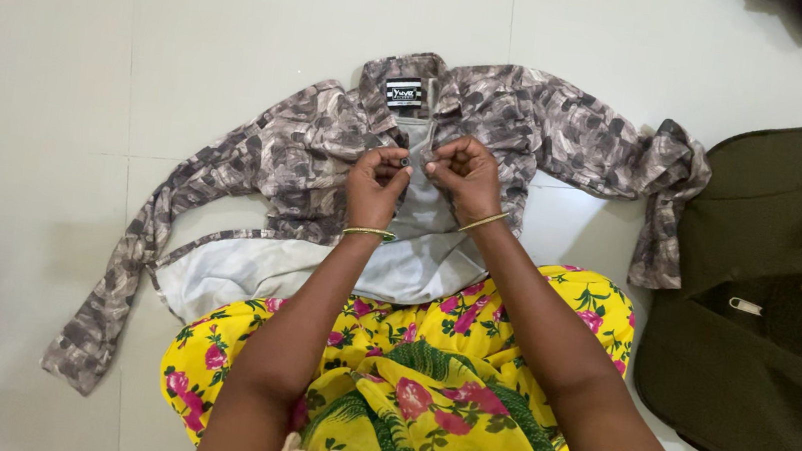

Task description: The person takes a shirt from a bag, lays it out on the floor, and buttons the front buttons by hand. They then smooth the fabric and fold the body of the shirt.

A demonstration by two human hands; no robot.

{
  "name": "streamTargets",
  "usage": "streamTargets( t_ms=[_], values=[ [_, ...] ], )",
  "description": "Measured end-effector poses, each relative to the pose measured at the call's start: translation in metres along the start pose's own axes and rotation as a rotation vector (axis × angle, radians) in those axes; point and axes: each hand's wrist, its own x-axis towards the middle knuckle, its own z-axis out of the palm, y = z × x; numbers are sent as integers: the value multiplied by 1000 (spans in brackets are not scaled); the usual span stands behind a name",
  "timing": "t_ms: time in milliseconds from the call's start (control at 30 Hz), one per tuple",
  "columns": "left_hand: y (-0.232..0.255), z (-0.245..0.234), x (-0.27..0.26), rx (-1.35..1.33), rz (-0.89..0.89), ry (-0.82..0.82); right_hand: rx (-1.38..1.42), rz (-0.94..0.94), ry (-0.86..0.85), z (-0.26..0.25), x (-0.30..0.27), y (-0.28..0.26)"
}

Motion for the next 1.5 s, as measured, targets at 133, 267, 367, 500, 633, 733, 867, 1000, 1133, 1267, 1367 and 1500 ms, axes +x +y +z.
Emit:
streamTargets(
  t_ms=[133,267,367,500,633,733,867,1000,1133,1267,1367,1500],
  values=[
    [2,3,-2,-21,3,-8,3,34,-18,4,-1,1],
    [0,5,-3,-62,3,-16,-2,56,-17,4,-2,-1],
    [-1,5,-4,-77,13,-26,-3,50,-18,5,-1,0],
    [-2,5,-4,-66,6,-25,1,46,-21,4,-1,2],
    [4,6,-5,-56,-12,-20,-20,59,-13,6,-1,-1],
    [12,6,-5,-5,-9,-16,-21,64,-13,7,-2,-3],
    [24,5,-7,123,79,10,-7,49,-27,7,-2,-3],
    [34,6,-9,193,147,34,1,62,-26,7,-2,-4],
    [40,8,-10,238,157,47,-5,43,-46,7,-2,-7],
    [41,8,-10,211,128,49,3,76,-30,7,-2,-9],
    [40,8,-9,206,150,50,-21,68,-24,5,-1,-8],
    [41,7,-9,190,145,36,-30,18,-61,3,0,-3]
  ],
)
